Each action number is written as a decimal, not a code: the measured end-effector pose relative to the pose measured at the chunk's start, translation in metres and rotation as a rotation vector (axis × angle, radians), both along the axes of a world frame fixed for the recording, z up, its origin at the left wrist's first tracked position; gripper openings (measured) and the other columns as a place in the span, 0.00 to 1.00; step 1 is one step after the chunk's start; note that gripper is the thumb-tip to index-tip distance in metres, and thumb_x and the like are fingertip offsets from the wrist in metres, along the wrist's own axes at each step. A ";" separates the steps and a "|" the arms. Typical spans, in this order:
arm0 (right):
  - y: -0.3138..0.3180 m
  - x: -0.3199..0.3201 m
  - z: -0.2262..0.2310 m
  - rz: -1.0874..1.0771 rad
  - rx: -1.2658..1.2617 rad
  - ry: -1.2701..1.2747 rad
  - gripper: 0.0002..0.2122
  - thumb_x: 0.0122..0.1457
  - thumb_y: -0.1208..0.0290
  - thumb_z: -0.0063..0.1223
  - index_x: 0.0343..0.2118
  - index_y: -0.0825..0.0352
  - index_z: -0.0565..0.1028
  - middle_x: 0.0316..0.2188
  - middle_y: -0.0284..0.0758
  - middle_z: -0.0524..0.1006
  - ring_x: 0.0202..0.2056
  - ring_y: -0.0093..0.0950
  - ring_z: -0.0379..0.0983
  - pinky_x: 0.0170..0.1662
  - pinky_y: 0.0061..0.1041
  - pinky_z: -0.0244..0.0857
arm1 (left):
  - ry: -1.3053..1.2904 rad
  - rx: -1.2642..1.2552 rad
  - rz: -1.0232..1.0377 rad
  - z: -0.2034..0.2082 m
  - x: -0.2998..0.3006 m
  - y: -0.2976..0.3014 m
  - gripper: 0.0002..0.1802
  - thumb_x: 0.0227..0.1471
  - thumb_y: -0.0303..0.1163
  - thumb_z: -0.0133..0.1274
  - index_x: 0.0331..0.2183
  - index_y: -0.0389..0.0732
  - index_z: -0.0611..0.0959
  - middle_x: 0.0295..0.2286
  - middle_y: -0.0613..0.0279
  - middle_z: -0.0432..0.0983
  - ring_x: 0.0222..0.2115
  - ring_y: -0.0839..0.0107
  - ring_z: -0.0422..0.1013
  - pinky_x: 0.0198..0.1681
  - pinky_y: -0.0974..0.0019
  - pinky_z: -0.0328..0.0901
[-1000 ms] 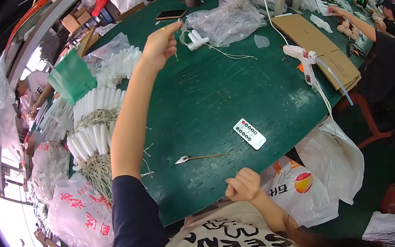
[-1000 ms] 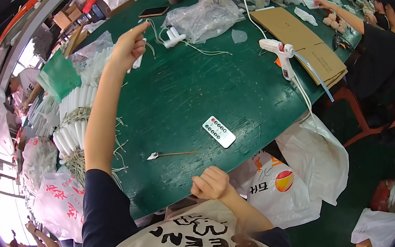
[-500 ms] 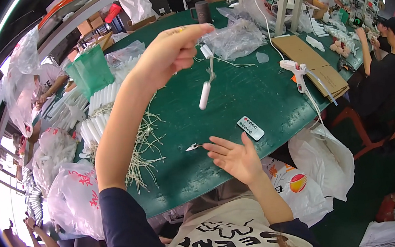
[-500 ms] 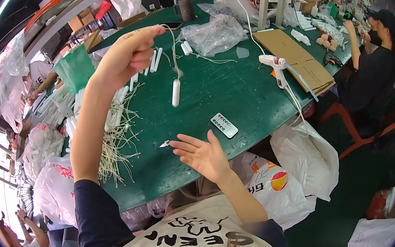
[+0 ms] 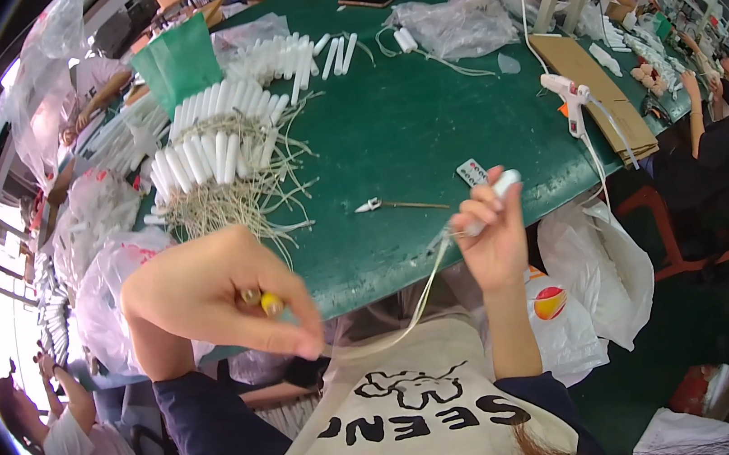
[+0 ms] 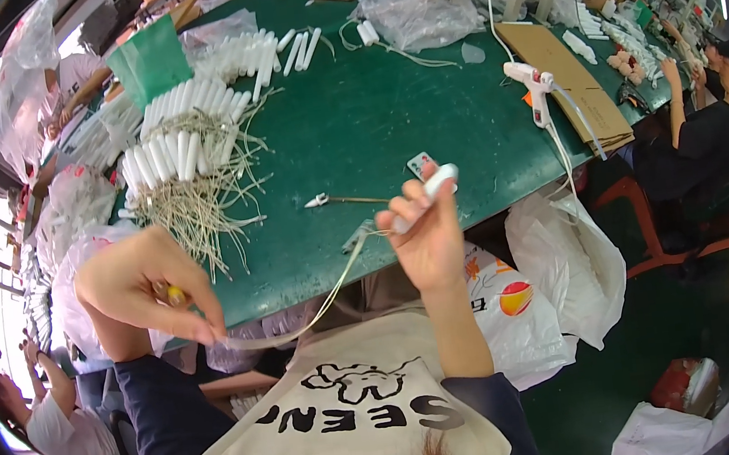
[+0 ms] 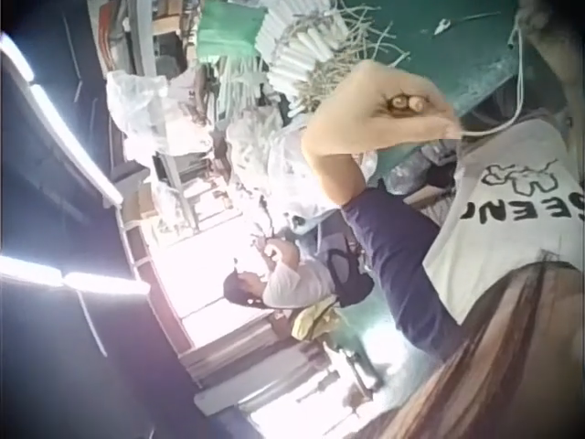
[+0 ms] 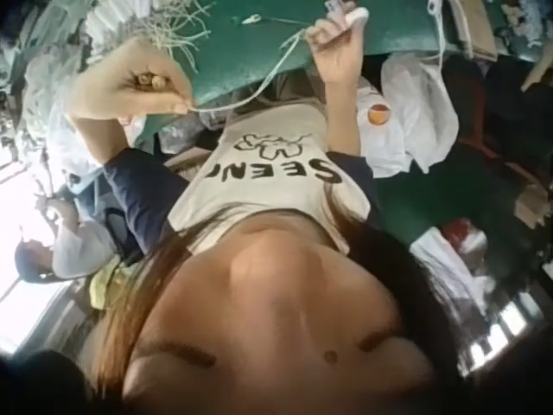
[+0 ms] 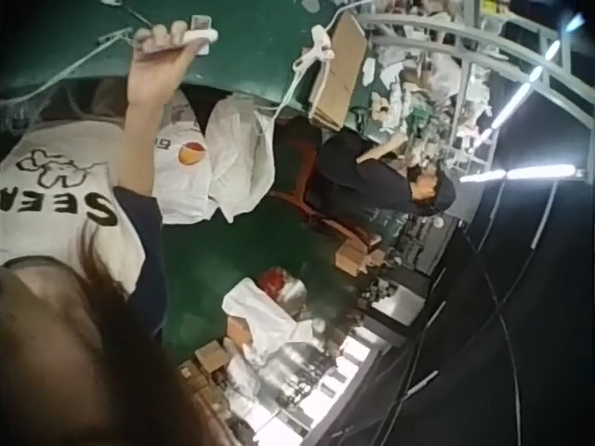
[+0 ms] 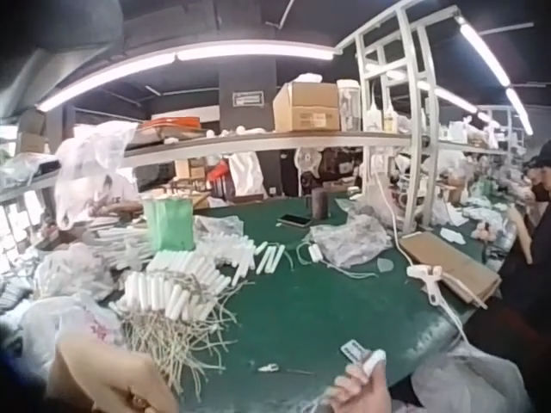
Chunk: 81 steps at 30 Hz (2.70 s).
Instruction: Assembling plastic tube components by connecting rods and bases at a factory workstation.
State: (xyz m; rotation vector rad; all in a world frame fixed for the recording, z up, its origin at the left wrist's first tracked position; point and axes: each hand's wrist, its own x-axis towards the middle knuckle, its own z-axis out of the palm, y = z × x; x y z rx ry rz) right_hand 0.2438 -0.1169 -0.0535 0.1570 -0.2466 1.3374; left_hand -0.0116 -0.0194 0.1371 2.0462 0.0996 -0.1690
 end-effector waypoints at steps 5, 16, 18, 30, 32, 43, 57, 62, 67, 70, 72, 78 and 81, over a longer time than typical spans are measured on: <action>-0.023 0.009 0.004 -0.049 0.173 -0.277 0.23 0.66 0.50 0.33 0.59 0.58 0.61 0.17 0.27 0.55 0.12 0.16 0.47 0.12 0.15 0.45 | 0.141 0.170 0.115 -0.035 -0.010 0.003 0.27 0.53 0.52 0.53 0.44 0.38 0.78 0.17 0.68 0.68 0.16 0.81 0.61 0.19 0.74 0.55; -0.036 -0.046 -0.002 -0.125 -0.198 -1.238 0.12 0.62 0.76 0.40 0.47 0.67 0.57 0.29 0.36 0.67 0.24 0.19 0.63 0.26 0.16 0.60 | -0.062 0.046 0.486 -0.087 0.043 -0.007 0.22 0.59 0.31 0.34 0.54 0.37 0.59 0.17 0.67 0.61 0.20 0.75 0.59 0.26 0.68 0.56; -0.035 -0.047 -0.003 -0.148 -0.185 -1.306 0.12 0.61 0.79 0.40 0.47 0.69 0.57 0.30 0.37 0.68 0.24 0.18 0.63 0.27 0.16 0.61 | -0.085 0.178 0.452 -0.085 0.048 -0.009 0.21 0.56 0.28 0.36 0.52 0.33 0.59 0.14 0.60 0.64 0.18 0.64 0.64 0.26 0.62 0.57; -0.031 -0.046 -0.007 -0.278 -0.243 -1.474 0.13 0.58 0.81 0.47 0.46 0.70 0.61 0.31 0.33 0.70 0.26 0.15 0.65 0.29 0.14 0.61 | -0.180 0.539 0.414 -0.088 0.056 -0.007 0.22 0.52 0.27 0.43 0.50 0.36 0.63 0.15 0.54 0.70 0.15 0.55 0.67 0.19 0.57 0.59; -0.030 -0.046 -0.007 -0.297 -0.239 -1.517 0.13 0.58 0.81 0.48 0.45 0.70 0.62 0.33 0.35 0.73 0.29 0.18 0.69 0.32 0.16 0.63 | -0.167 0.692 0.360 -0.088 0.057 -0.008 0.21 0.52 0.28 0.44 0.49 0.37 0.65 0.15 0.55 0.70 0.14 0.56 0.68 0.18 0.58 0.59; -0.030 -0.050 -0.005 -0.438 -0.271 -1.709 0.12 0.56 0.78 0.53 0.42 0.72 0.65 0.33 0.42 0.76 0.35 0.30 0.76 0.38 0.24 0.67 | -0.245 1.053 0.280 -0.104 0.060 -0.016 0.20 0.53 0.37 0.50 0.48 0.43 0.70 0.22 0.57 0.73 0.16 0.59 0.70 0.16 0.61 0.61; -0.030 -0.048 -0.015 -0.388 -0.288 -1.645 0.13 0.56 0.79 0.53 0.43 0.72 0.65 0.37 0.41 0.76 0.39 0.25 0.74 0.42 0.22 0.66 | -0.298 0.484 0.327 -0.110 0.073 0.002 0.21 0.53 0.23 0.43 0.50 0.39 0.64 0.29 0.44 0.78 0.26 0.46 0.74 0.30 0.55 0.67; -0.027 -0.042 -0.033 -0.497 -0.288 -1.637 0.13 0.57 0.80 0.51 0.43 0.73 0.64 0.35 0.41 0.75 0.33 0.24 0.74 0.36 0.20 0.67 | -0.222 0.416 0.368 -0.114 0.092 0.007 0.17 0.56 0.30 0.45 0.47 0.38 0.68 0.29 0.49 0.78 0.24 0.57 0.75 0.28 0.61 0.67; -0.031 -0.042 -0.047 -0.554 -0.404 -1.483 0.12 0.57 0.81 0.49 0.43 0.71 0.64 0.31 0.35 0.73 0.25 0.15 0.66 0.26 0.14 0.62 | -0.387 0.555 0.568 -0.180 0.115 0.043 0.12 0.52 0.33 0.52 0.37 0.37 0.76 0.29 0.56 0.76 0.27 0.62 0.70 0.33 0.63 0.65; -0.033 -0.042 -0.050 -0.548 -0.417 -1.426 0.13 0.57 0.81 0.49 0.44 0.71 0.63 0.31 0.35 0.73 0.25 0.15 0.66 0.26 0.14 0.62 | -0.522 0.918 0.444 -0.207 0.118 0.053 0.10 0.47 0.33 0.57 0.33 0.39 0.79 0.29 0.58 0.74 0.32 0.59 0.69 0.37 0.60 0.64; -0.034 -0.042 -0.047 -0.560 -0.440 -1.469 0.12 0.57 0.81 0.50 0.44 0.71 0.64 0.29 0.34 0.74 0.25 0.15 0.67 0.27 0.14 0.62 | -0.457 0.911 0.404 -0.215 0.119 0.052 0.09 0.45 0.33 0.57 0.31 0.40 0.79 0.28 0.58 0.74 0.33 0.59 0.68 0.38 0.59 0.62; -0.033 -0.043 -0.050 -0.626 -0.371 -1.511 0.12 0.57 0.80 0.51 0.43 0.72 0.65 0.28 0.33 0.74 0.25 0.14 0.67 0.27 0.15 0.62 | -0.390 0.855 0.446 -0.223 0.119 0.055 0.07 0.45 0.32 0.58 0.28 0.40 0.80 0.26 0.59 0.74 0.30 0.60 0.69 0.35 0.60 0.62; -0.033 -0.041 -0.052 -0.599 -0.409 -1.501 0.12 0.57 0.80 0.51 0.43 0.72 0.64 0.29 0.34 0.74 0.25 0.15 0.67 0.27 0.15 0.62 | -0.305 0.594 0.593 -0.208 0.114 0.050 0.07 0.47 0.31 0.57 0.29 0.38 0.81 0.25 0.59 0.75 0.26 0.67 0.71 0.32 0.66 0.63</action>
